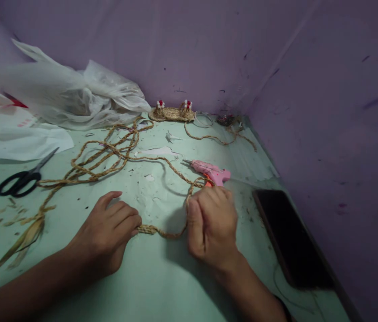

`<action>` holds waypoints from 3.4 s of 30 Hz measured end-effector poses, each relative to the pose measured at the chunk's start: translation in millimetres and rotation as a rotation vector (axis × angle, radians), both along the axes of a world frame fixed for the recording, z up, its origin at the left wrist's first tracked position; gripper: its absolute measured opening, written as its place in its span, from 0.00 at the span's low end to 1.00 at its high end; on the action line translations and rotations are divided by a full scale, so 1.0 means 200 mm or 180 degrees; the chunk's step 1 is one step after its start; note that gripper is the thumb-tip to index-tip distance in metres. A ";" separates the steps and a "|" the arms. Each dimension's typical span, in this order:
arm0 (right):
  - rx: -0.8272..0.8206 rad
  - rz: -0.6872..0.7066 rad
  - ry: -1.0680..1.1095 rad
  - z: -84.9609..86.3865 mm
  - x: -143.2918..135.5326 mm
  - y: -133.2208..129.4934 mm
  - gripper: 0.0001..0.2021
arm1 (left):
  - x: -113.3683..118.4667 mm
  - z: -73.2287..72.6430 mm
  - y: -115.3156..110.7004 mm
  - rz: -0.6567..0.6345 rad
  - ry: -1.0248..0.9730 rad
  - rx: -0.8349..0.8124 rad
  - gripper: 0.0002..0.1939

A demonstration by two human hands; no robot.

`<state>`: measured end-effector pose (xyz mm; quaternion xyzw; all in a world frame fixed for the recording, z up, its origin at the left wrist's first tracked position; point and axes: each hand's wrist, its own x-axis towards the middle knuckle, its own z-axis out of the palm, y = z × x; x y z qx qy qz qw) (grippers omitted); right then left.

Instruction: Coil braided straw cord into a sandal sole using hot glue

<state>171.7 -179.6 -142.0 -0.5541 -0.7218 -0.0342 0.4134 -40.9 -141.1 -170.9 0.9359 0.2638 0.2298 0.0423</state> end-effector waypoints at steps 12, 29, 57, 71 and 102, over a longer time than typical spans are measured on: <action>-0.0993 0.0740 -0.0650 -0.08 -0.18 -0.02 0.05 | 0.00 0.01 -0.01 0.0068 0.0086 -0.0143 0.07; -0.1301 0.0622 -0.0350 -0.09 -0.22 -0.01 0.05 | -0.03 0.07 -0.01 0.0286 0.0027 -0.0428 0.06; -0.1280 0.0952 -0.0495 -0.06 -0.23 -0.01 0.05 | -0.08 0.08 0.11 -0.0615 0.0271 -0.0807 0.10; -0.1352 0.0994 -0.0565 -0.08 -0.24 0.01 0.03 | -0.16 0.12 0.17 -0.0564 0.0330 -0.1255 0.06; -0.0863 0.1018 -0.0427 -0.08 -0.15 -0.02 0.09 | -0.16 0.11 0.12 -0.0478 -0.0216 -0.0692 0.09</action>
